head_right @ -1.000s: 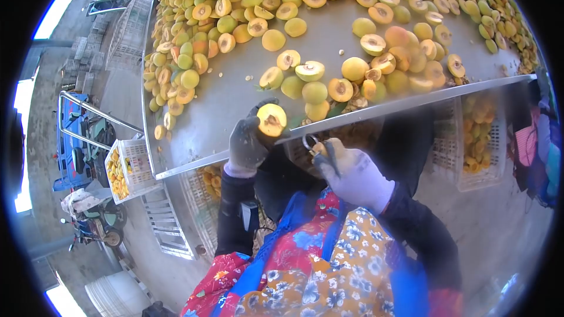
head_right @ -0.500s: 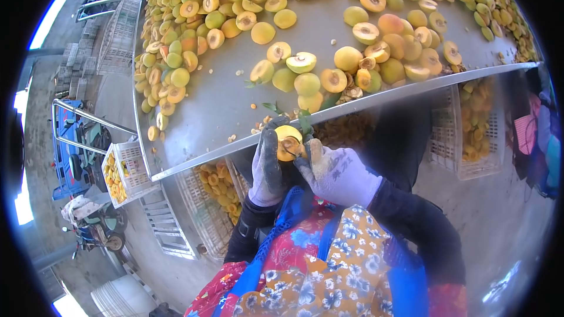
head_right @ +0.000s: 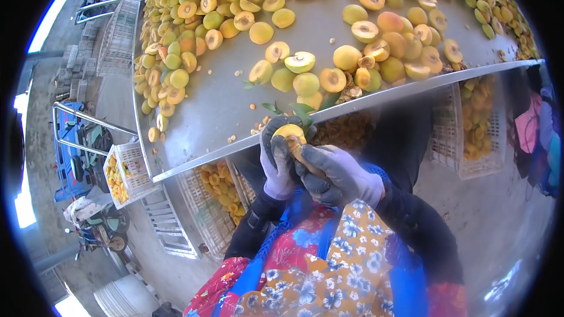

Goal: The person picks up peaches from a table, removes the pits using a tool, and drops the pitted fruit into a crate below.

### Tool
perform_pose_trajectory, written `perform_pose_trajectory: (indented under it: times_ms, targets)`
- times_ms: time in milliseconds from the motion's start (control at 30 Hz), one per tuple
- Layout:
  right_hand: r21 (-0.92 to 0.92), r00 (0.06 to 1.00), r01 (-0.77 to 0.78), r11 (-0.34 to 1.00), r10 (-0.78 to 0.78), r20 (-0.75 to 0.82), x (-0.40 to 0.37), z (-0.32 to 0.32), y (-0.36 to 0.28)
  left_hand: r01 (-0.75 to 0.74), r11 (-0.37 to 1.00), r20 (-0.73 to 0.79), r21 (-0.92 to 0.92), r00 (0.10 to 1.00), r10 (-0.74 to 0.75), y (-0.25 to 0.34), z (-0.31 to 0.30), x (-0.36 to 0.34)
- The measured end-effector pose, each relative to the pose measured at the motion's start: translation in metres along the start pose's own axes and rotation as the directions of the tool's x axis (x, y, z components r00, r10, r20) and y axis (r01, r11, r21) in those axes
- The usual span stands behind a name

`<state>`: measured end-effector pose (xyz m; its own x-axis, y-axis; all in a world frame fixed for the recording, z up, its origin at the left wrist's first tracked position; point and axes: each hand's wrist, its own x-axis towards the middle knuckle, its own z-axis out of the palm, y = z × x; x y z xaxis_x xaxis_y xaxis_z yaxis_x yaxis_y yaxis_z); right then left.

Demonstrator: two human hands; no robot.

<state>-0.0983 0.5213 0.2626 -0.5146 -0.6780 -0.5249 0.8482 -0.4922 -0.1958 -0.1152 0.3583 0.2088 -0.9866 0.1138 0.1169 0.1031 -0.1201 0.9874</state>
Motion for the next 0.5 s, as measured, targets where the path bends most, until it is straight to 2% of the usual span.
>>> perform_pose_trajectory:
  times_ms: [33,133,233,333,367,467,500]
  targets:
    - [0.139,0.989,-0.047,0.989,0.027,0.143,0.004,-0.011,0.004,0.094,0.939,0.007,-0.331,0.995,-0.097,0.002,0.009,-0.001]
    - [0.469,0.873,-0.318,0.824,0.061,0.484,0.018,-0.033,0.013,0.260,0.821,0.156,-0.508,0.965,-0.209,0.000,0.004,0.002]
    - [0.235,0.970,-0.069,0.970,0.010,0.244,0.014,-0.032,0.014,0.284,0.805,0.101,-0.521,0.957,-0.272,-0.012,0.001,0.000]
    - [0.037,0.976,0.213,0.976,-0.214,0.040,-0.003,-0.014,0.006,0.294,0.817,-0.054,-0.496,0.929,-0.367,-0.013,-0.006,0.000]
    - [-0.037,0.974,0.224,0.974,-0.224,0.018,-0.007,-0.021,0.005,0.326,0.703,-0.005,-0.633,0.906,-0.424,-0.016,-0.013,-0.003]
    - [-0.217,0.974,0.136,0.967,-0.171,-0.148,-0.008,-0.043,0.010,0.294,0.553,-0.041,-0.780,0.857,-0.514,-0.006,-0.035,-0.008]
    - [-0.348,0.963,0.071,0.935,-0.155,-0.221,-0.009,-0.041,0.008,0.318,0.605,-0.061,-0.730,0.852,-0.520,0.010,-0.046,-0.011]
